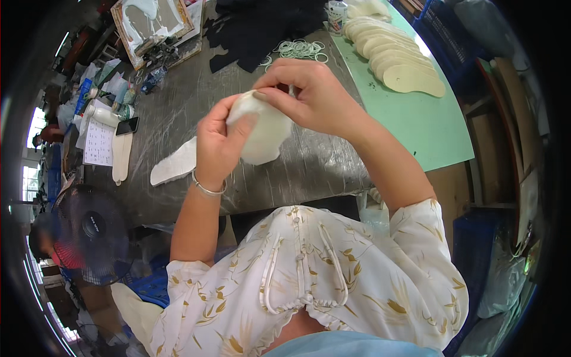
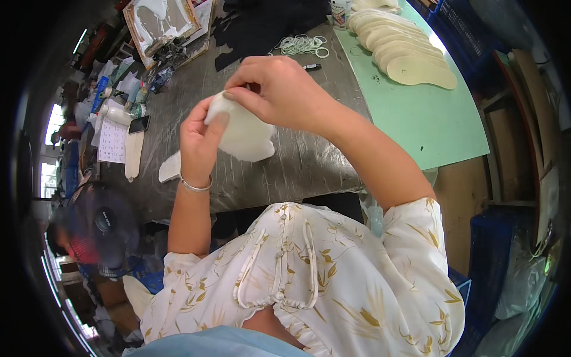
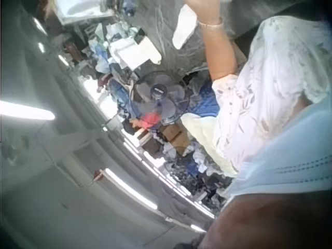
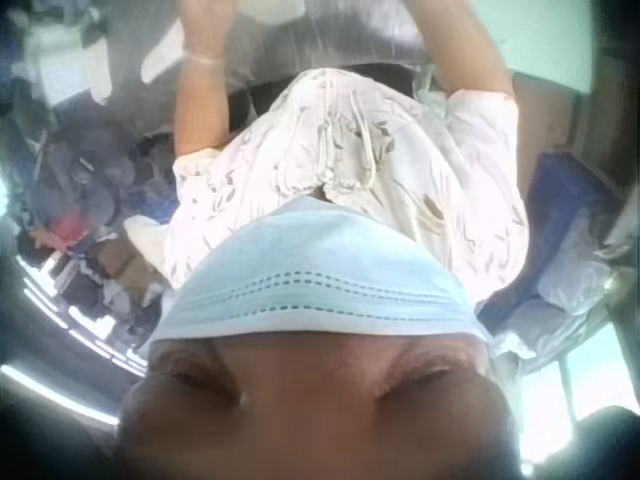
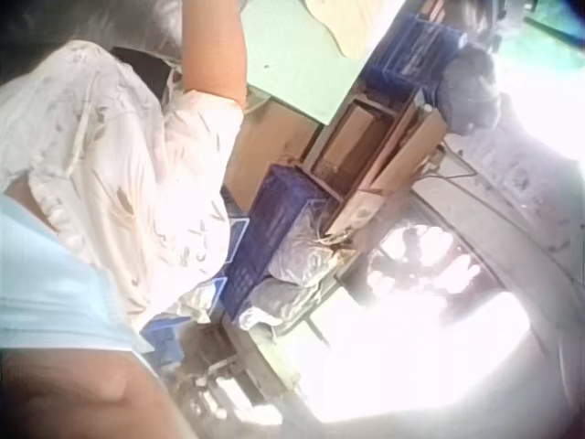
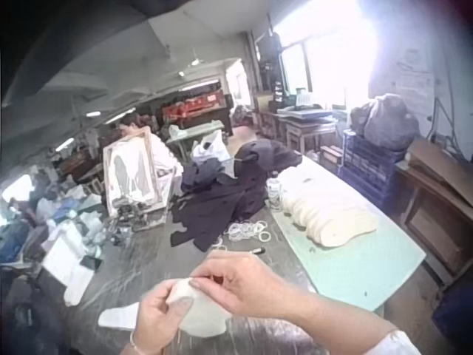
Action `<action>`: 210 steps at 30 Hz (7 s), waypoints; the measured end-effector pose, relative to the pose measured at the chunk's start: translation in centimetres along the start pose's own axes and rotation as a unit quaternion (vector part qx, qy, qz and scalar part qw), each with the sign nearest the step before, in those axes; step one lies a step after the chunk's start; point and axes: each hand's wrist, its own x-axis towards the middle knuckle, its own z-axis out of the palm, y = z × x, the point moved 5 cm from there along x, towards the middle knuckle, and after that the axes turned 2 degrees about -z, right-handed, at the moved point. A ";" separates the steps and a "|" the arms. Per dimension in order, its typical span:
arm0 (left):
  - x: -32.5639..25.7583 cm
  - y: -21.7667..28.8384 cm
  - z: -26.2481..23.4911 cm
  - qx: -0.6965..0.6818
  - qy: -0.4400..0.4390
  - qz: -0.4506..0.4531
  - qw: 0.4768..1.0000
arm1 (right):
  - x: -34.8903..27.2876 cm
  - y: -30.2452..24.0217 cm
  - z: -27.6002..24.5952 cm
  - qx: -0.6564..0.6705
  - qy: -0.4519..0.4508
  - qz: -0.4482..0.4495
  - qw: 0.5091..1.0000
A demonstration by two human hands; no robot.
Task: The recorder is inspecting and assembling white foam shoe insoles in a shoe manufacturing facility.
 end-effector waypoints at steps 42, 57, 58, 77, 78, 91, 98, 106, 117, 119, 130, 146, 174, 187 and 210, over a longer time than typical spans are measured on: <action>-1.5 -9.5 -6.9 -0.513 0.100 0.036 0.852 | -7.1 2.9 6.2 0.055 0.030 0.184 0.981; 0.1 -3.8 -7.6 0.131 -0.033 -0.042 0.990 | -8.7 3.9 4.2 -0.047 0.036 0.160 0.985; 0.1 -4.1 -7.6 0.130 -0.030 -0.033 0.990 | -8.7 3.9 4.2 -0.059 0.034 0.153 0.986; -0.3 -2.9 -4.8 0.264 -0.061 0.013 0.962 | -9.0 4.4 3.7 -0.064 -0.073 0.166 0.981; -0.3 -3.3 -4.9 0.268 -0.052 0.024 0.962 | -9.2 4.7 2.5 -0.048 -0.052 0.191 0.979; -1.2 -5.7 -6.2 0.205 -0.045 -0.015 0.978 | -14.1 6.8 -1.8 -0.007 0.037 0.224 0.974; -1.4 -6.3 -6.0 0.192 -0.047 -0.035 0.980 | -13.1 6.3 -0.5 -0.081 0.004 0.145 0.986; -3.4 -9.6 -7.2 0.206 -0.058 -0.082 0.973 | -14.6 7.0 -2.4 0.048 0.008 0.262 0.964; -1.5 -7.7 7.0 0.348 -0.149 0.100 0.920 | -14.4 4.2 -1.6 -0.009 0.067 0.131 0.989; -1.5 -7.7 6.9 0.336 -0.127 0.090 0.929 | -15.7 4.8 -2.2 0.034 0.076 0.156 0.984; -0.9 -5.9 6.2 0.274 -0.153 0.033 0.949 | -14.6 5.5 -2.1 0.054 0.109 0.155 0.980; 2.1 -6.4 -1.1 -0.373 0.028 -0.082 0.924 | -6.4 2.9 1.2 0.190 0.135 0.105 0.967; 3.2 -10.5 -1.9 -0.490 0.097 -0.085 0.862 | -2.2 4.8 3.6 -0.078 0.016 0.120 0.990; 3.1 -10.0 -4.4 -0.537 0.069 0.000 0.841 | -9.6 6.5 2.4 0.002 0.064 0.177 0.982; 2.5 -10.1 2.2 -0.539 0.057 -0.045 0.839 | -7.0 4.7 2.9 -0.027 0.140 0.091 0.986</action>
